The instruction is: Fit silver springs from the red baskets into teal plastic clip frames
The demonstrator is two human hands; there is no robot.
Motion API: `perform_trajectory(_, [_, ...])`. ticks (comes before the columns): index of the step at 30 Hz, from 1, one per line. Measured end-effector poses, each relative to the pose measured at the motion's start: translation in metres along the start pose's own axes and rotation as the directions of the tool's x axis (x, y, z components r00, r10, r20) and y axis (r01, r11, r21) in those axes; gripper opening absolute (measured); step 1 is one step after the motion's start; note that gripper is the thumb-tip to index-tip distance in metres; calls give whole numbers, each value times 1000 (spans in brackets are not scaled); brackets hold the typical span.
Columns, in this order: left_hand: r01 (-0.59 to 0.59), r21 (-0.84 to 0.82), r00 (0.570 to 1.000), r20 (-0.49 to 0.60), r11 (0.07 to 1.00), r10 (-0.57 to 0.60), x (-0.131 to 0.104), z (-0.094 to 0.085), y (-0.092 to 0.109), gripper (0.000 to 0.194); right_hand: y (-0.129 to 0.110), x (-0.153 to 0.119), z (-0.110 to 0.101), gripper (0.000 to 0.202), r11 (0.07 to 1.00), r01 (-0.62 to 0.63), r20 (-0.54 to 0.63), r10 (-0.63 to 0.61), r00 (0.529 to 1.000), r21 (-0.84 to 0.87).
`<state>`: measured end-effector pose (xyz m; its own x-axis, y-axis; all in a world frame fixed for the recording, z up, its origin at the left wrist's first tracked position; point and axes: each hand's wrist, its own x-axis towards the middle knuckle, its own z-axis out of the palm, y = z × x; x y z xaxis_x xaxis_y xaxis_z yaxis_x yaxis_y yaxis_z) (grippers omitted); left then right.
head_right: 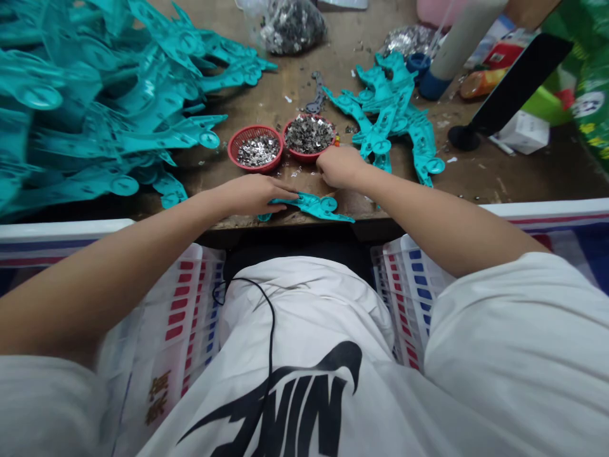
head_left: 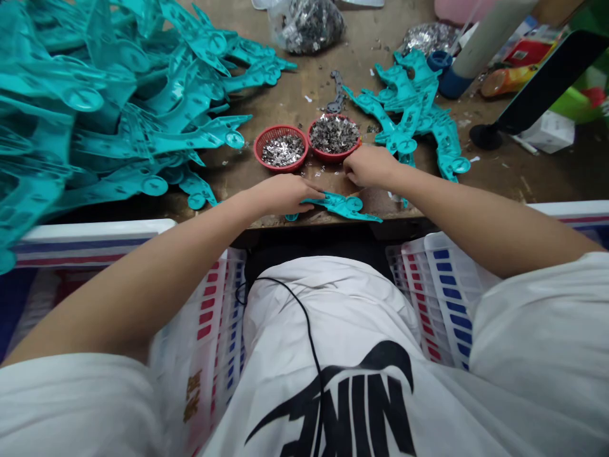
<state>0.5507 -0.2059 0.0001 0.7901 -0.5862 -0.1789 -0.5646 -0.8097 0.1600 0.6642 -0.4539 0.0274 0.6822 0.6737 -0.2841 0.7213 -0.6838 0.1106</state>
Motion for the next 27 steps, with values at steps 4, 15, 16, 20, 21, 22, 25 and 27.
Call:
perform_trajectory(4, [28, 4, 1000, -3, 1000, -28, 2, 1, -1, 58, 7, 5, -17, 58, 998, 8, -225, 4, 974, 55])
perform_trajectory(15, [-35, 36, 999, -5, 999, 35, 1, -4, 4, 57, 5, 48, -31, 49, 998, 61, -86, -60, 994, 15])
perform_trajectory(16, [-40, 34, 999, 3, 999, 40, 1, -5, 4, 56, 5, 49, -31, 49, 999, 54, -82, -53, 995, 9])
perform_trajectory(20, [2, 46, 998, 55, 999, -5, 2, -11, 3, 41, 3, 45, -31, 51, 1000, 17, -85, -19, 996, -24])
perform_trajectory(21, [22, 54, 997, 76, 998, -26, 3, -11, 3, 38, 4, 42, -31, 51, 999, 28, -104, -30, 994, -24])
perform_trajectory(22, [43, 53, 995, 89, 998, -48, 4, -11, 3, 35, 4, 38, -30, 51, 999, 47, -138, -49, 989, -22])
perform_trajectory(25, [122, -27, 991, 56, 992, -121, 6, -5, 5, 36, 12, 25, -24, 45, 994, 104, -219, -108, 970, -29])
perform_trajectory(27, [186, -124, 982, -2, 975, -188, 9, 2, 6, 46, 24, 18, -18, 38, 995, 79, -180, -89, 980, -62])
